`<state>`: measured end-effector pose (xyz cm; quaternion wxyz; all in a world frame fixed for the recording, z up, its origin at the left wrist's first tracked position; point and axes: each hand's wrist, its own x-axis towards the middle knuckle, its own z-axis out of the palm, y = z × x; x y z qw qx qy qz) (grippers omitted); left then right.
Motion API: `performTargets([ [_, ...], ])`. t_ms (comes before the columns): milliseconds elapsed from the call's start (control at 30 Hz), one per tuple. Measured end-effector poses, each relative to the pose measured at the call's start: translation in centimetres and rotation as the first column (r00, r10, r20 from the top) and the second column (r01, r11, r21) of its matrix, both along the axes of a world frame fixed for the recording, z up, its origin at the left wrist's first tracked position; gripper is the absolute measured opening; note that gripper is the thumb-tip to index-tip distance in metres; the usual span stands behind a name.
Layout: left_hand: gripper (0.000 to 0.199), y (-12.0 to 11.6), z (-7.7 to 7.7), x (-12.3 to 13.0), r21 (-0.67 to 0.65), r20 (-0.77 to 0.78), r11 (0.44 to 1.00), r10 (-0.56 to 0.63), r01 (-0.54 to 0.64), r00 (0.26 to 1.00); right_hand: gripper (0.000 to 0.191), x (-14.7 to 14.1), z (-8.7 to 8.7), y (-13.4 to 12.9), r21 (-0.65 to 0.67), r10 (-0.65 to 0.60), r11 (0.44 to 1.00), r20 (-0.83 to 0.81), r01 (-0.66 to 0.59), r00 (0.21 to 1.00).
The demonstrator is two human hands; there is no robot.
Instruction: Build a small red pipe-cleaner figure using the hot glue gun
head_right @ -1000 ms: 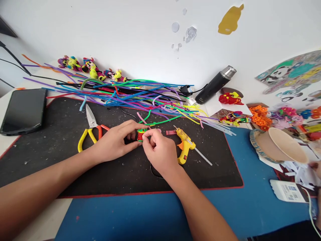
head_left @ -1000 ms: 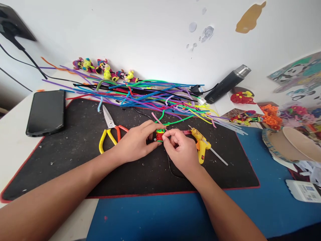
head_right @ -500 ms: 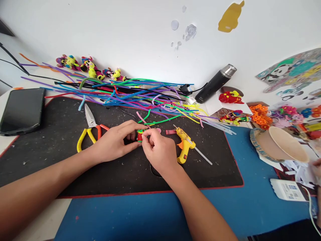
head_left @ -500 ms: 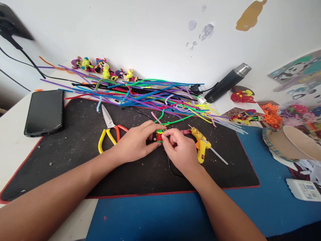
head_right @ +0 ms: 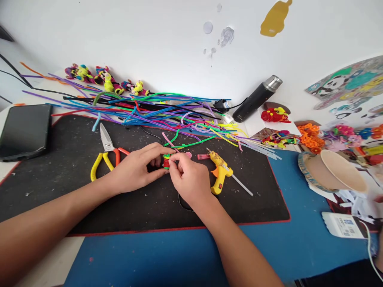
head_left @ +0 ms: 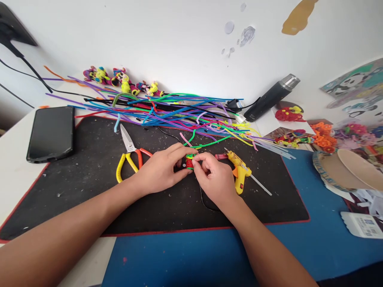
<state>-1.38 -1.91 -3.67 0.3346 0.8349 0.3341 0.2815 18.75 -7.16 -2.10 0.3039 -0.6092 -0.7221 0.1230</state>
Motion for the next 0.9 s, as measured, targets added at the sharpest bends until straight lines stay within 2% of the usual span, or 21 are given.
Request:
performTargets([
  [300, 0.046, 0.06, 0.20, 0.07, -0.024, 0.035, 1.000, 0.019, -0.018, 0.999, 0.021, 0.01, 0.04, -0.14, -0.001, 0.007, 1.000, -0.016, -0.007, 1.000],
  [900, 0.044, 0.18, 0.24, 0.12, -0.071, 0.067, 0.997, 0.028, -0.023, 0.997, 0.019, -0.01, -0.13, -0.41, 0.009, -0.014, 1.000, -0.161, 0.015, 0.987],
])
